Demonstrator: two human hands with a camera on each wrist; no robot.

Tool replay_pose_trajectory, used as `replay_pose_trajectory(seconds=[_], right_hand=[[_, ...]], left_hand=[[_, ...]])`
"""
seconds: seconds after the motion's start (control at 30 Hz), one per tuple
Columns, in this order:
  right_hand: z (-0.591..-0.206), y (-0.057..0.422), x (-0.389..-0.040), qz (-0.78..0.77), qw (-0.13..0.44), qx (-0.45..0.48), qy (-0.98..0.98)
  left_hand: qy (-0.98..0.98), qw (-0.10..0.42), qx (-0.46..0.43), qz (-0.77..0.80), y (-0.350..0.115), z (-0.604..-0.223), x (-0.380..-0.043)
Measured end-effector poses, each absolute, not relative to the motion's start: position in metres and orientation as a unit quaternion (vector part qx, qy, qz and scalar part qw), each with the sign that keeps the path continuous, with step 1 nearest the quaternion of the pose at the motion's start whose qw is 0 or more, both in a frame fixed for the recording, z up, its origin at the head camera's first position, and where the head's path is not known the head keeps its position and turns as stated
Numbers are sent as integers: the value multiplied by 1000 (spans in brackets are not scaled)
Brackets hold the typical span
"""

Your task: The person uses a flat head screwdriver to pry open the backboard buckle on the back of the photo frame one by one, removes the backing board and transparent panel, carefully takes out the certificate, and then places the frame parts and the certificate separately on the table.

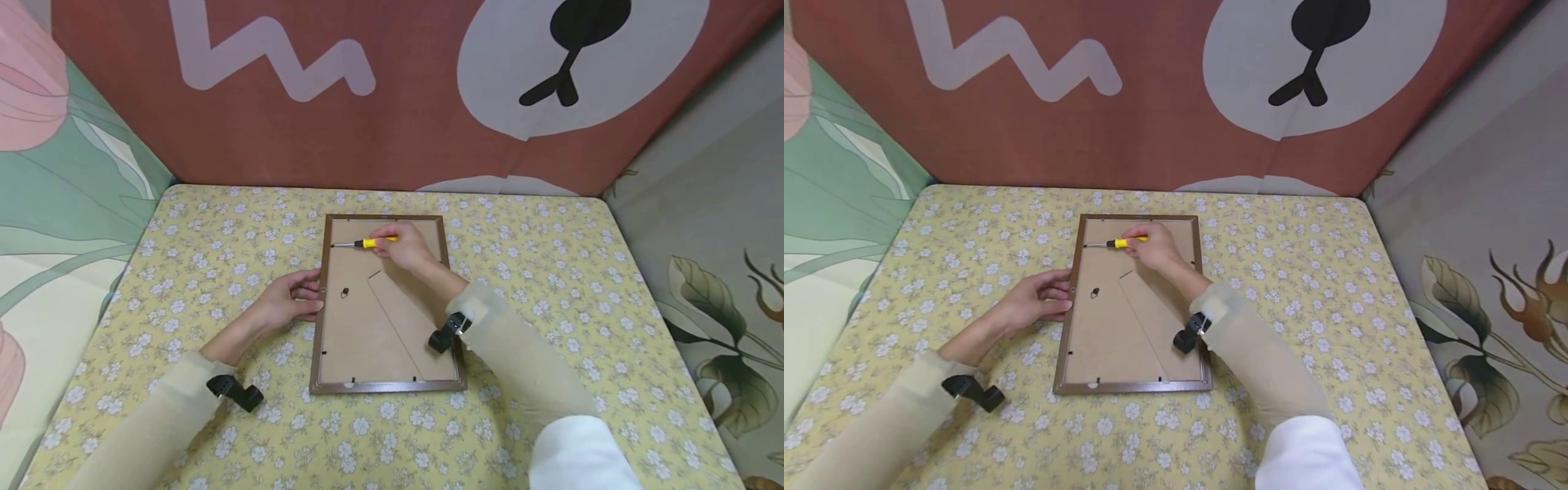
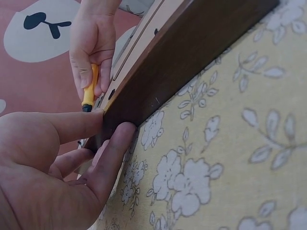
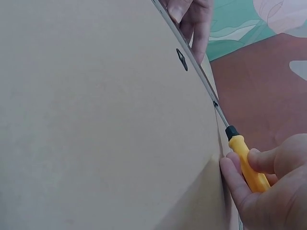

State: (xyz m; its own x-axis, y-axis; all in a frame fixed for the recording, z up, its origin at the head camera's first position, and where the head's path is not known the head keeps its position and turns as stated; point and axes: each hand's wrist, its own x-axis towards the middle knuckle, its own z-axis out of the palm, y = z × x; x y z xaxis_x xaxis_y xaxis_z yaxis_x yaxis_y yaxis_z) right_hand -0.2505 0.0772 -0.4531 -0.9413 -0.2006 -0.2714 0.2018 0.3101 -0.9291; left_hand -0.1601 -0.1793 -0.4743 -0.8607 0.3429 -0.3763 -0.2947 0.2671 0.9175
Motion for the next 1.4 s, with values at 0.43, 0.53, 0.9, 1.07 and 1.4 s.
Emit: replay_pose_trajectory(seconds=[0.43, 0.53, 0.9, 1.07, 1.4], right_hand=[[-454, 82, -252, -594, 180, 17, 784], [-454, 82, -253, -592, 181, 17, 785], [-452, 79, -252, -591, 174, 20, 787], [-448, 75, -255, -579, 165, 22, 798], [-421, 60, -260, -514, 153, -4, 844]], left_hand=[[752, 264, 13, 604, -179, -474, -161], [751, 266, 13, 604, -179, -474, -161], [751, 269, 13, 603, -179, -474, -163], [756, 267, 16, 598, -179, -474, -163], [766, 264, 25, 585, -179, -472, -161]])
